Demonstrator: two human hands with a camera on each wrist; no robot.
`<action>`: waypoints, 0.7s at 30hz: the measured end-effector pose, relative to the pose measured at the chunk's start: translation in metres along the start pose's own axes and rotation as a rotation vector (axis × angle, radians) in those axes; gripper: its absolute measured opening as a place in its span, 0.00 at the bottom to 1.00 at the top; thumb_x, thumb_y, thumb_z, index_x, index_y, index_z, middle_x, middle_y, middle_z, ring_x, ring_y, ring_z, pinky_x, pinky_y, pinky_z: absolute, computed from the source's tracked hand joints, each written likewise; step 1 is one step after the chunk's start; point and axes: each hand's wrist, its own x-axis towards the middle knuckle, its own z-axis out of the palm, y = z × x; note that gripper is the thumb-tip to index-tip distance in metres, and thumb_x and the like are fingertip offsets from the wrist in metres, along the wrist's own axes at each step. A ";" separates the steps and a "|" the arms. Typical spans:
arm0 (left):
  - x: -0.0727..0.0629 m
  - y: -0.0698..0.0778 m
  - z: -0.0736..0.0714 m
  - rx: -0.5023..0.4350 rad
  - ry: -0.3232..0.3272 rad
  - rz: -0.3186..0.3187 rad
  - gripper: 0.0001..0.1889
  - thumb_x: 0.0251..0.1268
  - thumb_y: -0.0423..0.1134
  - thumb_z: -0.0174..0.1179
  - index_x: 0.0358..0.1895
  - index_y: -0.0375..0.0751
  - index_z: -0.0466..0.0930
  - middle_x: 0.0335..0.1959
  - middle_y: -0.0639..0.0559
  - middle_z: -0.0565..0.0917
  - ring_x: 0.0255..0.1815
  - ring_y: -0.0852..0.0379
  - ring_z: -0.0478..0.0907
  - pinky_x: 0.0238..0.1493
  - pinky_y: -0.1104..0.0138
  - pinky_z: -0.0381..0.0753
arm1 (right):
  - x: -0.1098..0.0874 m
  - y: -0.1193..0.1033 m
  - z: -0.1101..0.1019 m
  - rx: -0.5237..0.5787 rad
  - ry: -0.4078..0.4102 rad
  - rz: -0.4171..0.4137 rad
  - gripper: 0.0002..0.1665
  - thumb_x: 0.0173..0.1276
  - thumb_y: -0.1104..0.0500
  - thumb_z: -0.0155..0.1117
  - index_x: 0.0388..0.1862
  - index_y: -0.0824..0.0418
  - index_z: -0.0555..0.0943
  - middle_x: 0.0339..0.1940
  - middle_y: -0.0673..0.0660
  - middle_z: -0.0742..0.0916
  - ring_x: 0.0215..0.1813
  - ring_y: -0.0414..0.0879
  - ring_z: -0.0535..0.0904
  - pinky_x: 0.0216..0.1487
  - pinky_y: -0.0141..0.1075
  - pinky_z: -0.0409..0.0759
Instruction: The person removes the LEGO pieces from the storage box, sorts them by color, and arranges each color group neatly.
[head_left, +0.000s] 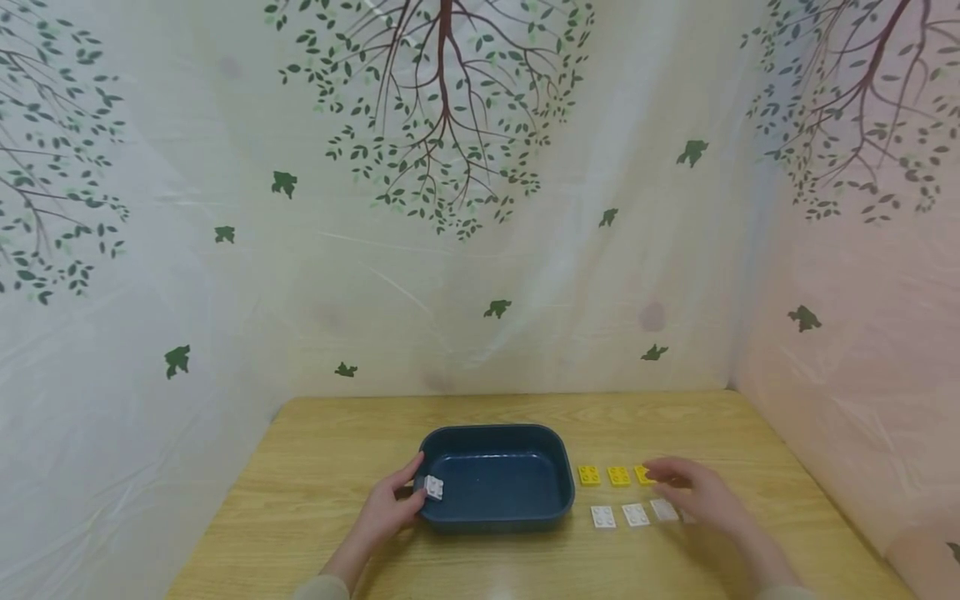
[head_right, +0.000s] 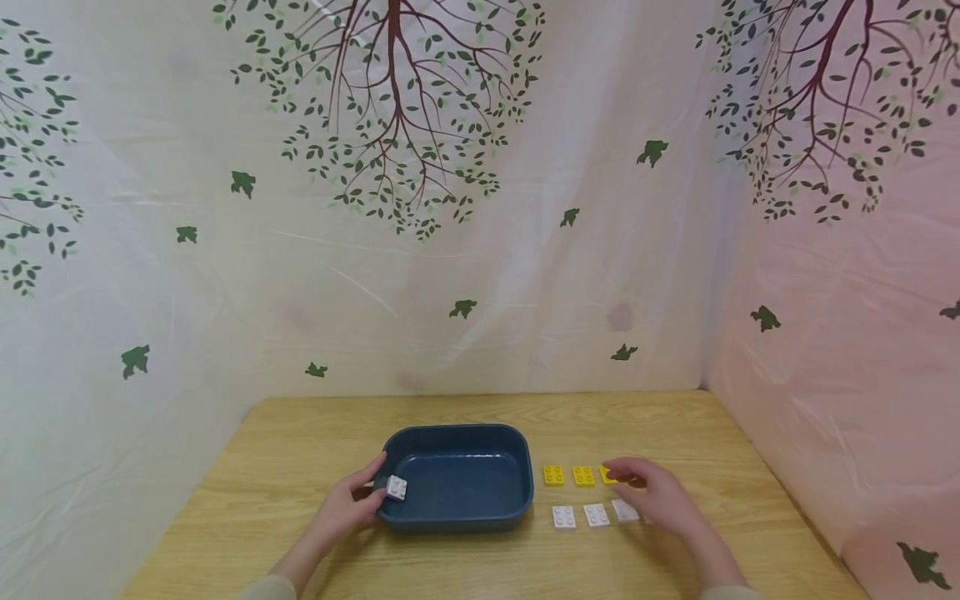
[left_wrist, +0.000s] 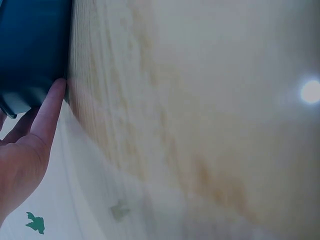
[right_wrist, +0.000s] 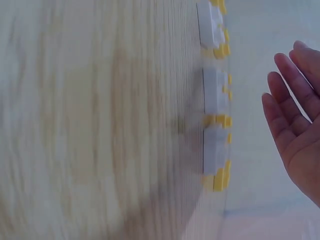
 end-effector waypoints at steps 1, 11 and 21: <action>0.000 0.000 0.000 0.001 0.000 -0.002 0.32 0.65 0.34 0.62 0.73 0.43 0.66 0.70 0.29 0.66 0.52 0.43 0.78 0.36 0.64 0.86 | 0.002 -0.001 0.003 0.006 -0.003 -0.020 0.20 0.67 0.59 0.67 0.56 0.63 0.81 0.47 0.54 0.88 0.49 0.47 0.81 0.51 0.41 0.81; 0.000 0.001 -0.001 -0.007 0.004 -0.008 0.32 0.65 0.34 0.62 0.73 0.43 0.67 0.70 0.30 0.66 0.51 0.44 0.78 0.35 0.64 0.86 | 0.030 -0.034 0.034 0.046 0.014 -0.148 0.22 0.68 0.60 0.67 0.59 0.62 0.80 0.44 0.50 0.88 0.48 0.46 0.83 0.52 0.42 0.82; 0.000 0.001 -0.002 0.017 0.002 -0.015 0.32 0.65 0.35 0.63 0.73 0.45 0.67 0.71 0.31 0.66 0.52 0.44 0.77 0.37 0.64 0.86 | 0.055 -0.066 0.065 0.112 0.030 -0.329 0.22 0.67 0.61 0.68 0.59 0.67 0.79 0.45 0.54 0.89 0.48 0.51 0.83 0.50 0.46 0.82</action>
